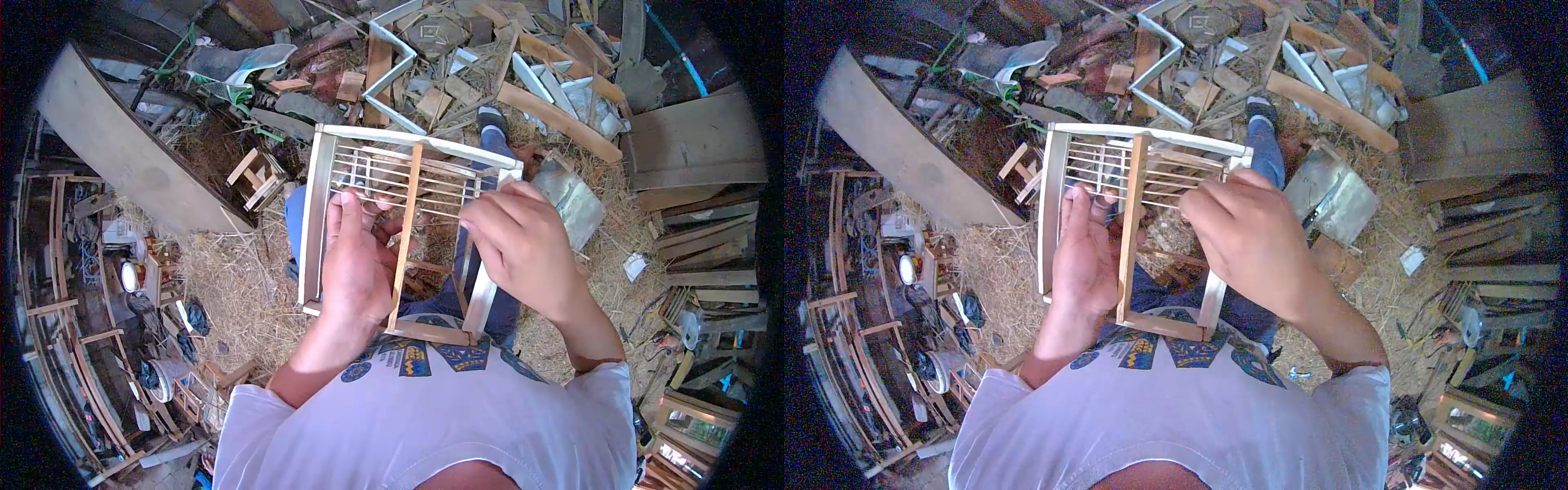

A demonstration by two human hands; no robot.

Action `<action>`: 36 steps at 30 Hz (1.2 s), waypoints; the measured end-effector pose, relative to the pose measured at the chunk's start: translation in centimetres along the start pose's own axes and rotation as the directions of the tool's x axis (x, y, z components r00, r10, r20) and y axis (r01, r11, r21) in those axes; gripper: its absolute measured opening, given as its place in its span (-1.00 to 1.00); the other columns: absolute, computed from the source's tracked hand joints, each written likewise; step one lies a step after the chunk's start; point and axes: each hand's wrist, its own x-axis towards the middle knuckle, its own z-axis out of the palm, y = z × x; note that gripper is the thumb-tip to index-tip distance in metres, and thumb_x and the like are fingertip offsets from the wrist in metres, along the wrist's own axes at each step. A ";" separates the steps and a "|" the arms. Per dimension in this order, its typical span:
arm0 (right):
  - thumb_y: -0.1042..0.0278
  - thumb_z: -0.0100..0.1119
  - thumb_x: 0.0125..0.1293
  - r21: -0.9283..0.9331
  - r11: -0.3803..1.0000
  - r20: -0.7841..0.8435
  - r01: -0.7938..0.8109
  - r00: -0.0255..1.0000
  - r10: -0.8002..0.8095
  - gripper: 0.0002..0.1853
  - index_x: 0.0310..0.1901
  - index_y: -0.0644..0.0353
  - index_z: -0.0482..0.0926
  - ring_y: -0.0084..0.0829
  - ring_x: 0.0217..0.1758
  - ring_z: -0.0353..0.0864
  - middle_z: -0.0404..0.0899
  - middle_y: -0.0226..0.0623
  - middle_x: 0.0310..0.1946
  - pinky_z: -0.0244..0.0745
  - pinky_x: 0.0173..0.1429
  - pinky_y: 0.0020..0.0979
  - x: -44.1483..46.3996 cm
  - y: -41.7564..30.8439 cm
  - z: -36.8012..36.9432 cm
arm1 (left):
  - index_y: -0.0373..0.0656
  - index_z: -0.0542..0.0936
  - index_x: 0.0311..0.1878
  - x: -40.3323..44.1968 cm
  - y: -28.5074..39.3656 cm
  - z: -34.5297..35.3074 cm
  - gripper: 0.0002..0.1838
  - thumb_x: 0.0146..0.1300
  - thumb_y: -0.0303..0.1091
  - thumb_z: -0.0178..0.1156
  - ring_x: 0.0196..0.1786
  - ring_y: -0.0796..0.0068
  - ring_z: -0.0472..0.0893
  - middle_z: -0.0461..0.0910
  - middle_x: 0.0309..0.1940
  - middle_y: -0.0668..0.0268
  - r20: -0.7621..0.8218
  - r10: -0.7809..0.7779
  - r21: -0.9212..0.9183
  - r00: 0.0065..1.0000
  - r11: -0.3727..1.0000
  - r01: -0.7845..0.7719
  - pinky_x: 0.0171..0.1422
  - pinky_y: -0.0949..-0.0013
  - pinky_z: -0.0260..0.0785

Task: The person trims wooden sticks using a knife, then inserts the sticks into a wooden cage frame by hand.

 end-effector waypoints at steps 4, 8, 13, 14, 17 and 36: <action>0.47 0.45 0.19 -0.064 0.998 -0.003 0.005 1.000 -0.005 -0.84 -0.23 0.19 0.63 -0.15 -0.26 0.58 0.60 -0.25 -0.35 0.48 -0.05 -0.15 -0.2 -0.5 -0.7 | 0.16 0.41 0.18 0.3 -0.2 -0.3 -0.70 0.69 0.10 -0.08 -0.04 0.33 0.68 0.61 0.07 0.44 0.006 0.001 0.010 1.000 1.000 -0.001 -0.08 0.21 0.58; 0.45 0.46 0.17 -0.186 0.982 -0.021 0.037 0.999 -0.042 -0.84 -0.24 0.18 0.65 -0.18 -0.19 0.56 0.60 -0.27 -0.31 0.44 0.00 -0.15 0.1 -1.1 -1.8 | 0.12 0.42 0.21 0.1 -0.3 -0.2 -0.68 0.68 0.09 -0.07 -0.02 0.35 0.66 0.60 0.09 0.41 0.024 -0.004 -0.011 1.000 1.000 0.005 -0.08 0.23 0.58; 0.44 0.34 0.15 -0.199 0.980 0.099 0.010 0.995 0.010 -0.79 -0.17 0.14 0.58 -0.21 -0.05 0.56 0.55 -0.32 -0.24 0.43 0.10 -0.14 -0.5 -0.9 -1.7 | 0.09 0.44 0.20 -0.3 -0.4 0.3 -0.68 0.67 0.07 -0.02 -0.01 0.36 0.65 0.59 0.12 0.42 0.033 -0.001 -0.006 0.999 1.000 0.002 -0.08 0.25 0.57; 0.44 0.34 0.15 -0.201 0.979 0.099 0.012 0.995 0.008 -0.79 -0.17 0.14 0.58 -0.21 -0.05 0.56 0.55 -0.32 -0.24 0.43 0.10 -0.14 -0.5 -0.9 -1.6 | 0.09 0.44 0.19 -0.3 -0.6 0.2 -0.68 0.67 0.08 -0.01 -0.01 0.37 0.64 0.58 0.12 0.42 0.042 0.015 -0.018 0.999 1.000 -0.014 -0.08 0.25 0.56; 0.48 0.30 0.13 -0.183 0.983 0.102 -0.021 0.994 0.041 -0.80 -0.20 0.16 0.55 -0.15 -0.07 0.57 0.53 -0.27 -0.26 0.45 0.07 -0.12 -0.4 -1.2 -1.2 | 0.08 0.43 0.17 -0.3 -0.7 0.1 -0.68 0.66 0.09 0.00 -0.01 0.39 0.64 0.58 0.09 0.43 0.038 0.038 -0.023 0.999 0.999 -0.037 -0.10 0.27 0.55; 0.45 0.33 0.17 -0.184 0.983 0.096 -0.023 0.994 0.042 -0.80 -0.17 0.19 0.57 -0.12 -0.07 0.56 0.54 -0.22 -0.20 0.48 0.09 -0.08 0.0 -1.6 -1.2 | -0.02 0.55 0.04 -0.5 -0.8 -1.1 -0.81 0.61 -0.14 0.19 -0.24 0.64 0.63 0.67 -0.16 0.40 0.119 -0.051 -0.038 0.992 0.998 0.056 -0.22 0.50 0.53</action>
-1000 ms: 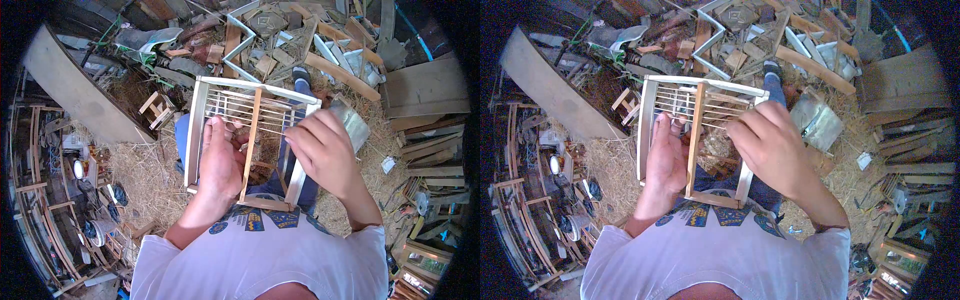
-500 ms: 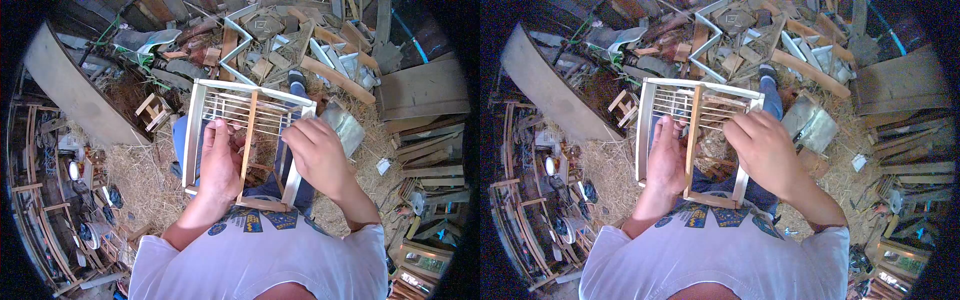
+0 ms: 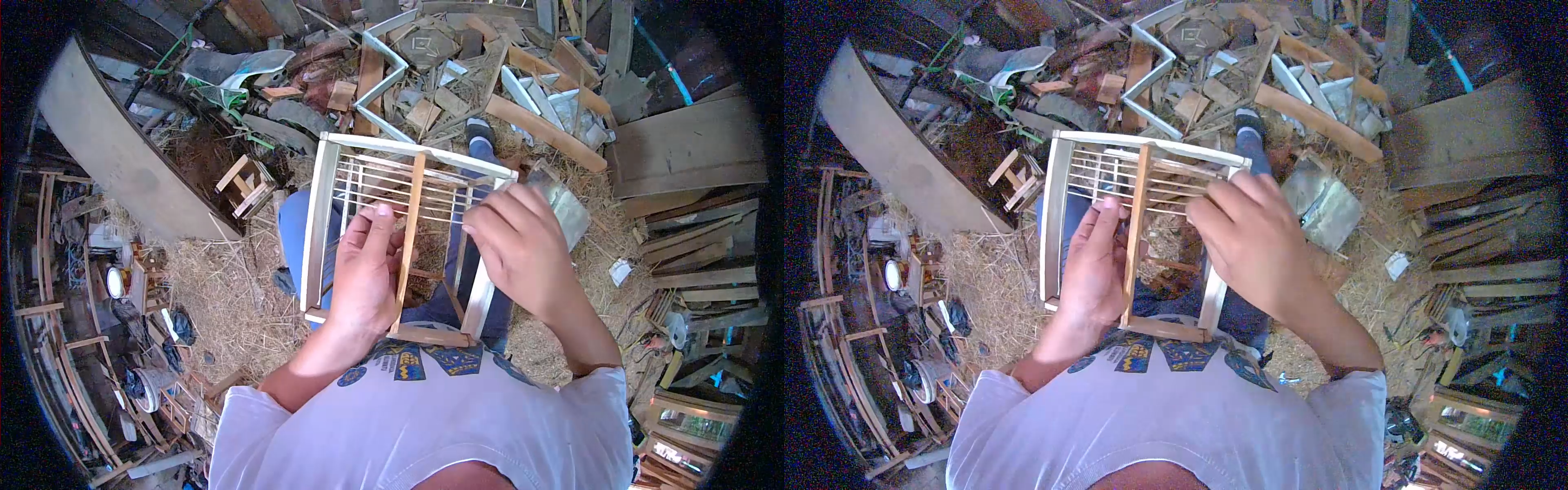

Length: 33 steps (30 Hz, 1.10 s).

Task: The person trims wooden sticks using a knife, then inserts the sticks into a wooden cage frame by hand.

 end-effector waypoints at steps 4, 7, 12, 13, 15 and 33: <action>0.40 0.37 0.24 0.038 0.999 -0.008 -0.035 0.999 0.035 -0.82 -0.15 0.18 0.60 -0.14 -0.07 0.54 0.54 -0.26 -0.23 0.45 0.08 -0.08 -0.3 0.2 -0.1 | -0.07 0.62 0.02 -0.5 0.0 0.6 -0.79 0.62 -0.15 0.17 -0.32 0.72 0.59 0.66 -0.26 0.49 0.018 -0.016 0.044 1.000 0.999 0.015 -0.22 0.56 0.48; 0.44 0.36 0.23 0.038 0.998 0.005 -0.056 0.998 0.055 -0.82 -0.16 0.19 0.59 -0.12 -0.08 0.54 0.54 -0.24 -0.24 0.46 0.07 -0.09 -0.5 -0.2 -0.2 | -0.11 0.63 0.11 -0.6 0.1 0.8 -0.77 0.61 -0.18 0.18 -0.30 0.75 0.58 0.66 -0.22 0.49 -0.016 -0.047 0.125 0.999 0.991 0.049 -0.23 0.60 0.46; 0.53 0.35 0.22 0.106 0.992 -0.039 -0.064 0.997 0.069 -0.85 -0.21 0.21 0.58 -0.07 -0.16 0.55 0.55 -0.19 -0.27 0.47 -0.01 -0.12 -0.5 -0.6 0.6 | -0.13 0.62 0.17 -0.8 0.1 0.9 -0.73 0.61 -0.18 0.19 -0.29 0.77 0.58 0.67 -0.20 0.49 -0.012 -0.066 0.111 0.998 0.992 0.067 -0.23 0.61 0.45; 0.57 0.35 0.23 0.114 0.992 -0.070 -0.059 0.995 0.067 -0.87 -0.23 0.23 0.60 -0.06 -0.21 0.55 0.57 -0.17 -0.30 0.47 -0.08 -0.14 -0.4 -0.6 0.7 | -0.13 0.62 0.17 -0.9 0.1 1.0 -0.73 0.61 -0.17 0.19 -0.28 0.78 0.57 0.67 -0.21 0.50 -0.035 -0.056 0.110 0.998 0.992 0.060 -0.22 0.61 0.45; 0.58 0.35 0.22 0.111 0.992 -0.069 -0.062 0.995 0.070 -0.87 -0.23 0.23 0.60 -0.05 -0.20 0.56 0.57 -0.16 -0.30 0.48 -0.07 -0.13 -0.5 -0.6 0.9 | -0.12 0.63 0.16 -0.8 -0.1 0.5 -0.73 0.61 -0.17 0.19 -0.27 0.78 0.57 0.67 -0.20 0.50 -0.001 -0.047 0.116 0.999 0.992 0.046 -0.21 0.61 0.45; 0.60 0.37 0.21 0.134 0.990 -0.120 -0.036 0.991 0.053 -0.84 -0.20 0.22 0.60 -0.07 -0.21 0.57 0.60 -0.20 -0.27 0.50 -0.08 -0.15 -0.8 -0.2 1.2 | -0.09 0.61 0.06 -0.8 -0.5 0.7 -0.82 0.61 -0.22 0.19 -0.24 0.74 0.58 0.64 -0.18 0.48 0.012 0.009 0.106 1.000 0.994 -0.010 -0.19 0.57 0.49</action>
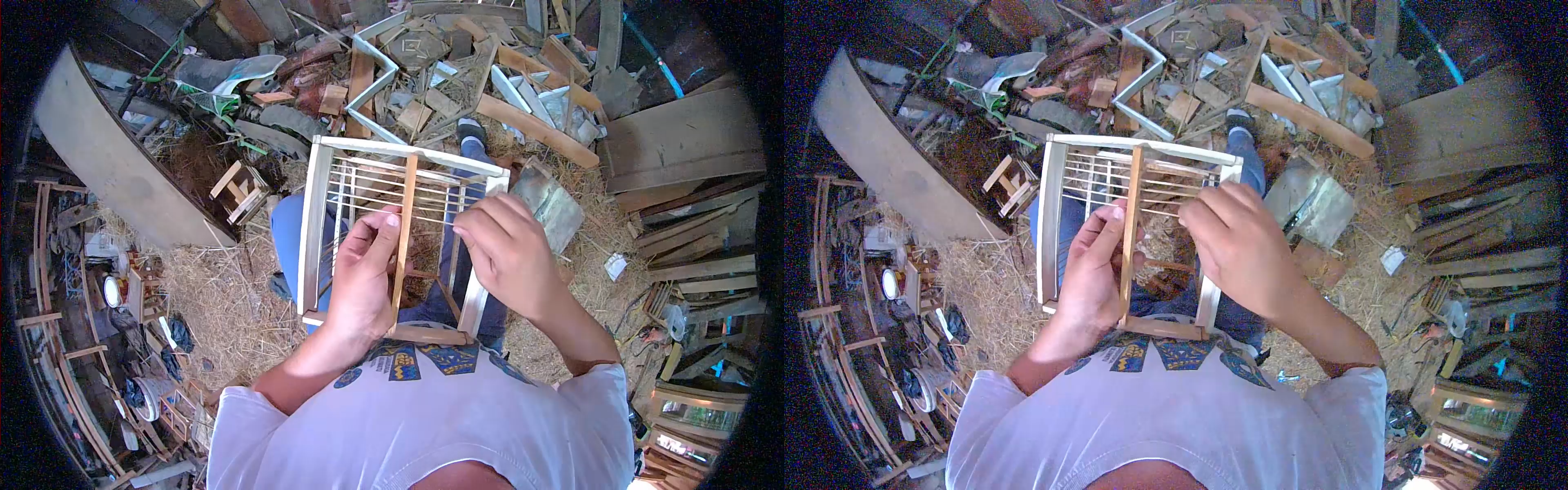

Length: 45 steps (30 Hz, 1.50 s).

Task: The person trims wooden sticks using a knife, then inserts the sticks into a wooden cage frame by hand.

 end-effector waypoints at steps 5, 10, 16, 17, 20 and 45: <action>0.57 0.39 0.22 -0.120 0.992 0.034 0.034 0.999 -0.030 -0.85 -0.21 0.22 0.61 -0.13 -0.16 0.53 0.59 -0.24 -0.25 0.44 0.01 -0.17 0.2 -0.7 -1.3 | -0.03 0.59 0.05 -0.2 0.0 0.0 -0.84 0.62 -0.18 0.16 -0.26 0.71 0.60 0.64 -0.24 0.49 -0.029 0.002 -0.004 1.000 1.000 -0.002 -0.22 0.55 0.50; 0.54 0.38 0.24 -0.069 0.998 0.040 0.010 0.999 -0.008 -0.88 -0.23 0.21 0.61 -0.13 -0.17 0.53 0.59 -0.24 -0.29 0.42 0.01 -0.17 0.0 -0.8 -1.3 | -0.02 0.59 0.01 -0.1 -0.2 -0.7 -0.86 0.62 -0.19 0.16 -0.25 0.73 0.61 0.65 -0.22 0.49 0.043 -0.041 0.022 0.998 0.999 0.040 -0.23 0.55 0.50; 0.45 0.35 0.21 -0.073 0.997 0.057 0.023 0.998 -0.019 -0.86 -0.22 0.16 0.58 -0.15 -0.11 0.54 0.54 -0.25 -0.29 0.41 0.06 -0.11 -0.5 -0.5 -0.5 | 0.01 0.59 -0.01 0.0 -0.8 -0.8 -0.85 0.63 -0.17 0.15 -0.23 0.75 0.59 0.65 -0.21 0.51 0.057 0.043 0.046 0.997 0.998 -0.045 -0.23 0.57 0.47; 0.45 0.35 0.21 -0.076 0.997 0.055 0.024 0.998 -0.019 -0.86 -0.22 0.16 0.58 -0.15 -0.11 0.54 0.54 -0.25 -0.29 0.41 0.06 -0.11 -0.5 -0.5 -0.6 | 0.01 0.59 -0.01 0.0 -0.7 -0.7 -0.85 0.63 -0.17 0.15 -0.23 0.75 0.59 0.65 -0.21 0.51 0.061 0.044 0.046 0.997 0.998 -0.047 -0.23 0.57 0.47; 0.42 0.35 0.23 -0.103 0.994 0.049 0.024 0.999 -0.019 -0.87 -0.22 0.15 0.60 -0.16 -0.11 0.54 0.54 -0.27 -0.28 0.39 0.06 -0.12 -0.3 -0.8 -0.9 | 0.02 0.59 -0.01 -0.5 -0.1 -0.2 -0.82 0.64 -0.12 0.13 -0.23 0.73 0.58 0.64 -0.22 0.51 0.037 0.004 0.034 0.999 0.999 -0.005 -0.23 0.55 0.45; 0.48 0.37 0.21 0.196 0.789 -0.133 -0.582 0.781 0.610 -0.87 -0.24 0.16 0.59 -0.45 -0.33 0.55 0.53 -0.32 -0.28 0.42 -0.35 -0.40 -3.0 -2.5 0.0 | -0.06 0.53 0.13 -0.2 -0.2 -1.2 -0.77 0.54 -0.24 0.27 -0.22 0.77 0.53 0.57 -0.17 0.53 0.183 0.037 0.077 0.982 0.996 -0.052 -0.14 0.56 0.41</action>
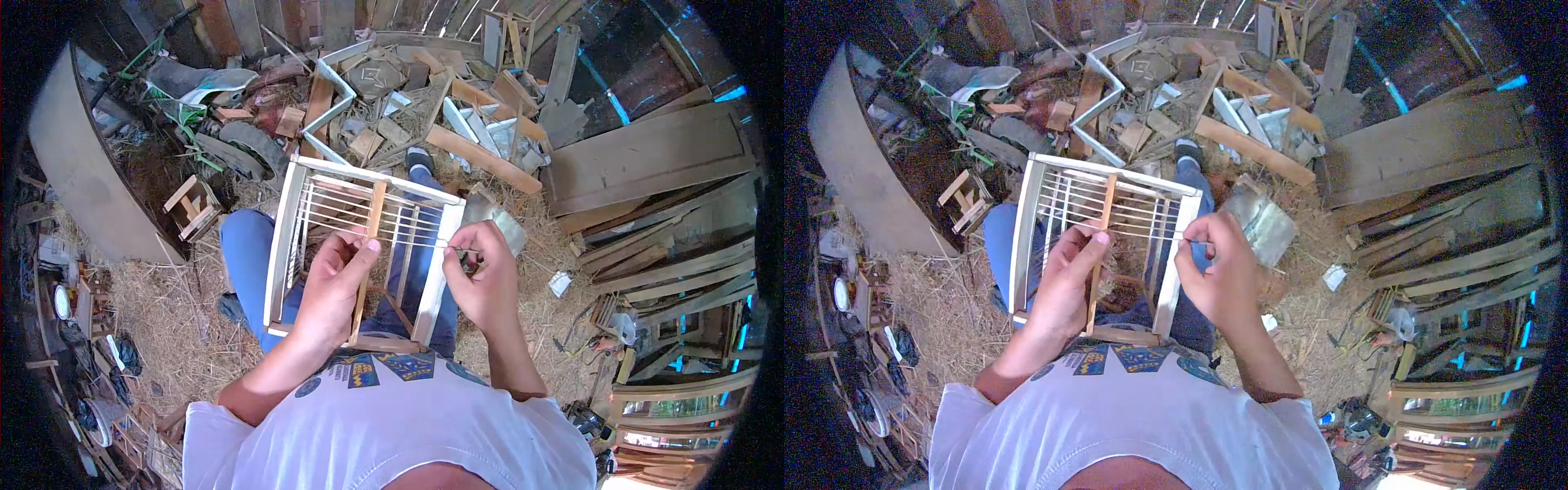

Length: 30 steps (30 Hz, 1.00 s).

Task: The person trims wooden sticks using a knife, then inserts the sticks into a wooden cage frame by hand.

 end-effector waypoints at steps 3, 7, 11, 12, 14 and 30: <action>0.48 0.38 0.21 0.021 1.000 -0.007 -0.021 1.000 0.021 -0.86 -0.24 0.16 0.59 -0.49 -0.34 0.52 0.52 -0.35 -0.29 0.43 -0.31 -0.41 0.0 0.3 0.2 | -0.07 0.51 0.15 -0.2 -0.1 0.0 -0.75 0.54 -0.25 0.28 -0.22 0.77 0.53 0.57 -0.17 0.52 0.014 0.001 0.011 1.000 1.000 -0.001 -0.15 0.56 0.41; 0.48 0.38 0.21 0.041 0.997 -0.014 -0.060 0.998 0.060 -0.86 -0.24 0.16 0.59 -0.49 -0.35 0.51 0.52 -0.34 -0.29 0.43 -0.29 -0.41 -0.4 0.8 0.5 | -0.07 0.51 0.15 -0.1 -0.1 -0.1 -0.73 0.52 -0.24 0.29 -0.23 0.77 0.52 0.57 -0.16 0.52 0.003 -0.023 0.015 1.000 1.000 0.023 -0.16 0.56 0.39; 0.46 0.40 0.21 0.120 0.985 -0.035 -0.121 0.991 0.126 -0.85 -0.26 0.18 0.58 -0.49 -0.34 0.54 0.55 -0.34 -0.31 0.44 -0.26 -0.42 -0.8 1.5 1.1 | -0.15 0.50 0.16 -0.3 1.1 0.8 -0.69 0.48 -0.30 0.34 -0.10 0.71 0.56 0.60 -0.08 0.44 0.016 -0.047 0.016 0.999 0.999 0.047 -0.04 0.53 0.40; 0.45 0.41 0.21 0.148 0.983 -0.046 -0.112 0.992 0.120 -0.84 -0.26 0.18 0.57 -0.50 -0.34 0.56 0.57 -0.34 -0.32 0.44 -0.26 -0.43 -0.9 1.6 1.1 | -0.21 0.50 0.18 -0.2 1.2 0.9 -0.67 0.46 -0.38 0.37 0.02 0.64 0.60 0.64 0.01 0.35 0.014 -0.086 -0.020 0.996 0.996 0.087 0.12 0.49 0.45; 0.45 0.41 0.21 0.161 0.976 -0.034 -0.148 0.987 0.155 -0.84 -0.27 0.18 0.57 -0.50 -0.35 0.56 0.59 -0.35 -0.34 0.45 -0.26 -0.43 -1.1 1.4 1.3 | -0.15 0.51 0.13 0.1 1.0 1.0 -0.68 0.46 -0.28 0.37 -0.14 0.71 0.52 0.57 -0.13 0.46 0.012 -0.091 0.028 0.996 0.996 0.090 -0.08 0.54 0.38; 0.39 0.45 0.20 0.106 0.986 -0.085 -0.129 0.987 0.138 -0.82 -0.26 0.19 0.60 -0.49 -0.38 0.65 0.67 -0.33 -0.34 0.53 -0.39 -0.41 -2.2 2.3 2.5 | -0.31 0.68 0.02 0.3 -0.5 0.2 -0.77 0.55 -0.30 0.27 -0.25 0.76 0.54 0.69 -0.24 0.46 -0.007 -0.100 0.207 0.995 0.973 0.099 -0.17 0.53 0.37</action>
